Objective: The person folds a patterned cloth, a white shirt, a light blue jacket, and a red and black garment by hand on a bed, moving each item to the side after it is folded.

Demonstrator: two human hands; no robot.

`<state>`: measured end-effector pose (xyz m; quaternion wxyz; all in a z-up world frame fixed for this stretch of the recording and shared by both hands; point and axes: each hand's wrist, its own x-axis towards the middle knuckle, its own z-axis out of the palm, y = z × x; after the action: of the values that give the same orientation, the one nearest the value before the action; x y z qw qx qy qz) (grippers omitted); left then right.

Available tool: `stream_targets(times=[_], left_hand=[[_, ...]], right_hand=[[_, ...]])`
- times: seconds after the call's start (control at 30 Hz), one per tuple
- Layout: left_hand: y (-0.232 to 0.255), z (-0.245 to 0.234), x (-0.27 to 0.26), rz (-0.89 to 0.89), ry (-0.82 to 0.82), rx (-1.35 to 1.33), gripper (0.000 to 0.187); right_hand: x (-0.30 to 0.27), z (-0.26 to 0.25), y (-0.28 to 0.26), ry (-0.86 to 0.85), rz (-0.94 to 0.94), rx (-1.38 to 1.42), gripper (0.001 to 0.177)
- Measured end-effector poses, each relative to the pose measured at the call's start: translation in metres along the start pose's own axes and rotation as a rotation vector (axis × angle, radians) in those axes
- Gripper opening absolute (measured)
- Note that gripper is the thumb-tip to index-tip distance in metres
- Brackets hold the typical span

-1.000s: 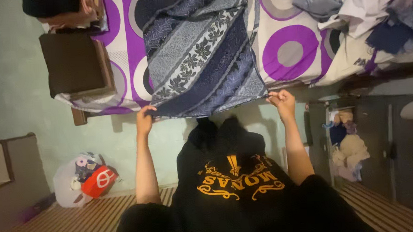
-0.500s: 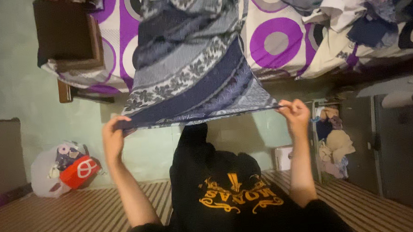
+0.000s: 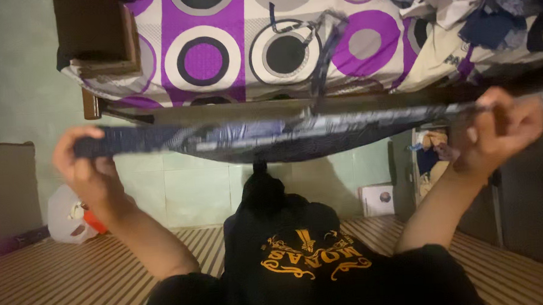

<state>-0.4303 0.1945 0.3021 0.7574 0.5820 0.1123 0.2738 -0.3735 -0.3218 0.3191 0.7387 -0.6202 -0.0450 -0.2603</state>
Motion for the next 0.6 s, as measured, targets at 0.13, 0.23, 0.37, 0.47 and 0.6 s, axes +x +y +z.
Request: stream_targets(times=[0.13,0.23,0.37,0.47,0.6], left_hand=[[-0.029,0.024,0.063,0.472,-0.26,0.611,0.022],[-0.078,0.038,0.134,-0.194,-0.228,0.163,0.023],[-0.162,0.054,0.227,-0.271,-0.257,0.147,0.027],[-0.218,0.067,0.297,-0.344,-0.255,0.076,0.026],[-0.289,0.097,0.389,-0.341,-0.326,0.035,0.026]], right_hand=[[0.049,0.014,0.055,0.073,0.028,0.035,0.031],[0.099,0.022,0.123,-0.017,0.128,0.008,0.037],[0.159,0.053,0.211,-0.056,0.195,0.003,0.03],[0.211,0.074,0.275,-0.075,0.234,0.003,0.035],[0.281,0.098,0.372,-0.117,0.278,0.117,0.037]])
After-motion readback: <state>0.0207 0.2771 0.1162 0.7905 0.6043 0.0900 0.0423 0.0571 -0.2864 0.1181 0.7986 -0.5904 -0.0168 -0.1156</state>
